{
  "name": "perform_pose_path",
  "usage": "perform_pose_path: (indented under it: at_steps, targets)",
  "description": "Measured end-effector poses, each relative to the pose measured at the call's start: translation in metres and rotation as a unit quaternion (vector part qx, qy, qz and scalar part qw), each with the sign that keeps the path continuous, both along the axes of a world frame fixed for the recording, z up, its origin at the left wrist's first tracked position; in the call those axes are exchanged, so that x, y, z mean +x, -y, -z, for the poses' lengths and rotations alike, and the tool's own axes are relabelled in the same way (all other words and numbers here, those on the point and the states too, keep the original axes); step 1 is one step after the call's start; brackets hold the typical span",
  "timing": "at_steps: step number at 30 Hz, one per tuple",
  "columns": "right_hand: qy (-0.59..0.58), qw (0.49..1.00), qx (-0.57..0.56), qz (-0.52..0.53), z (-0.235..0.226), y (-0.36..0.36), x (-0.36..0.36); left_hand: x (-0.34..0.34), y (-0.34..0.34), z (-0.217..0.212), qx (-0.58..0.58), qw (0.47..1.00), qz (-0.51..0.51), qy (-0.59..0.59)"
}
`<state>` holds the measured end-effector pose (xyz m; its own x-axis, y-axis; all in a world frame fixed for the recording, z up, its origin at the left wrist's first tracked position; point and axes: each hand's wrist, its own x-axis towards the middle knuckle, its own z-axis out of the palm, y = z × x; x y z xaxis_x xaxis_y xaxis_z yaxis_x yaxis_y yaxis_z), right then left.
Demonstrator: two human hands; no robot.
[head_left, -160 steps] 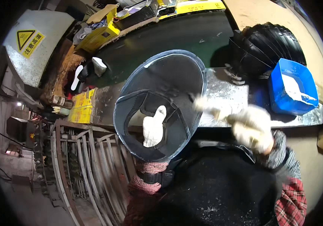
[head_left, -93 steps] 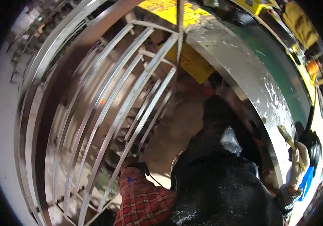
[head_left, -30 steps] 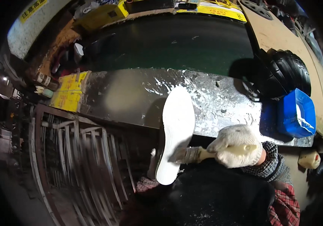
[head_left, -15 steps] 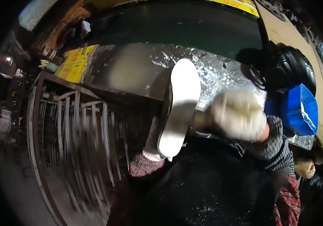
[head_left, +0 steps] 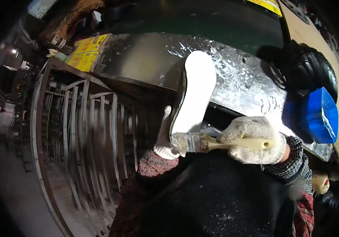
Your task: Apply glue to the edges and surfaces of shoe components using a brush.
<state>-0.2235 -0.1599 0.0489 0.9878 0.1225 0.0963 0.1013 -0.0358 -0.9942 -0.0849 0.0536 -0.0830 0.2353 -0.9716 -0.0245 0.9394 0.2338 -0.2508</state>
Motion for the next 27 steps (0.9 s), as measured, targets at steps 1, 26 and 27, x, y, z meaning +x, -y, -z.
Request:
perform_pose_path:
  at_steps: [1, 26, 27]
  targets:
    - [-0.161, 0.981, 0.106, 0.027, -0.008, -0.001, -0.002, 0.003, -0.005, 0.007, -0.033, 0.999, 0.019, 0.023]
    - [0.195, 0.916, -0.347, 0.061, 0.001, 0.022, 0.013, 0.018, -0.042, 0.019, 0.142, 0.979, 0.053, 0.138]
    - [0.183, 0.912, -0.355, 0.090, -0.001, 0.026, 0.017, 0.021, -0.038, 0.012, 0.144, 0.978, 0.053, 0.142]
